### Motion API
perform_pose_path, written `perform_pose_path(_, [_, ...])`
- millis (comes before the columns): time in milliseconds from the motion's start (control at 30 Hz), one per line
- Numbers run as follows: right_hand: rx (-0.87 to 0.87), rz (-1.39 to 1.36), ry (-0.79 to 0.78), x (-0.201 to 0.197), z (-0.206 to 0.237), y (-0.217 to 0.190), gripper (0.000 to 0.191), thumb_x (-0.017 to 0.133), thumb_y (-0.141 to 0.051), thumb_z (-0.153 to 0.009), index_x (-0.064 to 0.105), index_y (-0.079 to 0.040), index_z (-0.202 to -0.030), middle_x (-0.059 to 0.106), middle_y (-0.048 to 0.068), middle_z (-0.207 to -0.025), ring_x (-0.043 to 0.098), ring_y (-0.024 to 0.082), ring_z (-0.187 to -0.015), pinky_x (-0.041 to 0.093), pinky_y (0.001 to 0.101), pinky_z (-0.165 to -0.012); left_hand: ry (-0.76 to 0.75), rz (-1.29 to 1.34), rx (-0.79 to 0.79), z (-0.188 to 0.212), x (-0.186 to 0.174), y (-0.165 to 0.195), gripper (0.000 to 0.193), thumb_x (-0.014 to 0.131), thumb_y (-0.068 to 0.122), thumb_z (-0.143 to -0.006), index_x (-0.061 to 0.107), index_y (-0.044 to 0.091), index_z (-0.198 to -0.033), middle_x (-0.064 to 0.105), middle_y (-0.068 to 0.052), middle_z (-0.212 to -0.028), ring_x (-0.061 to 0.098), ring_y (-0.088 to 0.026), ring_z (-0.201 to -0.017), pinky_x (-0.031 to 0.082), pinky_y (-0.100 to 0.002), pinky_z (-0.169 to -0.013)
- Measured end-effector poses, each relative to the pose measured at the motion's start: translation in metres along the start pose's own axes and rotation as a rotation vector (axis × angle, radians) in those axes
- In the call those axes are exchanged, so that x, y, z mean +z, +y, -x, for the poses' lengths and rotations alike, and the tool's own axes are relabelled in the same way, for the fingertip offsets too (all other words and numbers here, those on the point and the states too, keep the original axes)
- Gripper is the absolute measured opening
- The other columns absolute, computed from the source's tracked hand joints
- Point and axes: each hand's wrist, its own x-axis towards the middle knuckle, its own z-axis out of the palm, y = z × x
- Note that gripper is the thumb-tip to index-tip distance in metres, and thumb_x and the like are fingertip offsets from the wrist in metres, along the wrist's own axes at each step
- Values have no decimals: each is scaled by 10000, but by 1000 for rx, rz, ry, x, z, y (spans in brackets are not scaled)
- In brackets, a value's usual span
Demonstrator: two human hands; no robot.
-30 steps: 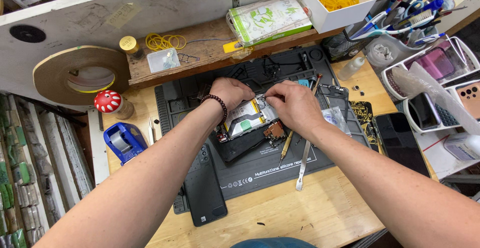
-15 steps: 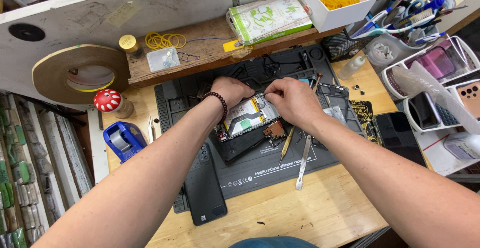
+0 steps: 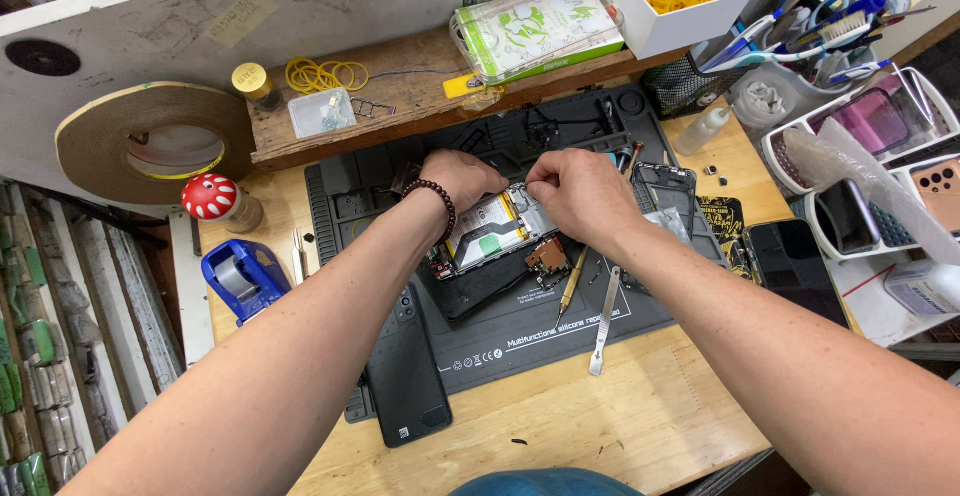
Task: The person works at a repair bench disassembling a smartphone, using fingers and small tools to pry open the device, detach internal components, and lift out the battery. They handle the phone chassis, flex cables, and small screws on a magnetic repair mat throughout the clip.
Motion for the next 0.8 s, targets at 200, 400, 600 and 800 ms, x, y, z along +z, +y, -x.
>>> perform_pose_path(200, [-23,15,14,2,1,1,153,708,-234,-873,787,-150,-973,761,93,-938,723,296,-889,553,443,-800,-3,29,-17,-2,1,-1,275,878,121,-694,812,-24,-918,805,-129,-909,746,-189,-765,601,-315,-724])
perform_pose_path(400, [-47,11,30,4,2,4,153,709,-240,-875,784,-145,-970,734,102,-986,709,305,-921,544,451,-821,-48,87,-88,-3,-3,4,305,871,150,-718,802,-28,-957,802,-138,-983,746,-211,-814,592,-342,-732])
perform_pose_path(600, [-95,22,50,6,2,8,148,710,-231,-875,781,-129,-955,719,114,-975,694,321,-933,537,458,-825,-83,-101,-39,-2,-3,8,294,862,174,-721,807,8,-958,808,-105,-1016,762,-170,-849,595,-310,-770])
perform_pose_path(800, [-111,30,66,8,2,10,145,702,-226,-879,779,-128,-953,714,113,-968,688,329,-938,531,465,-831,-52,-90,6,-7,3,4,264,846,128,-693,823,34,-939,811,-93,-989,759,-163,-836,599,-292,-774])
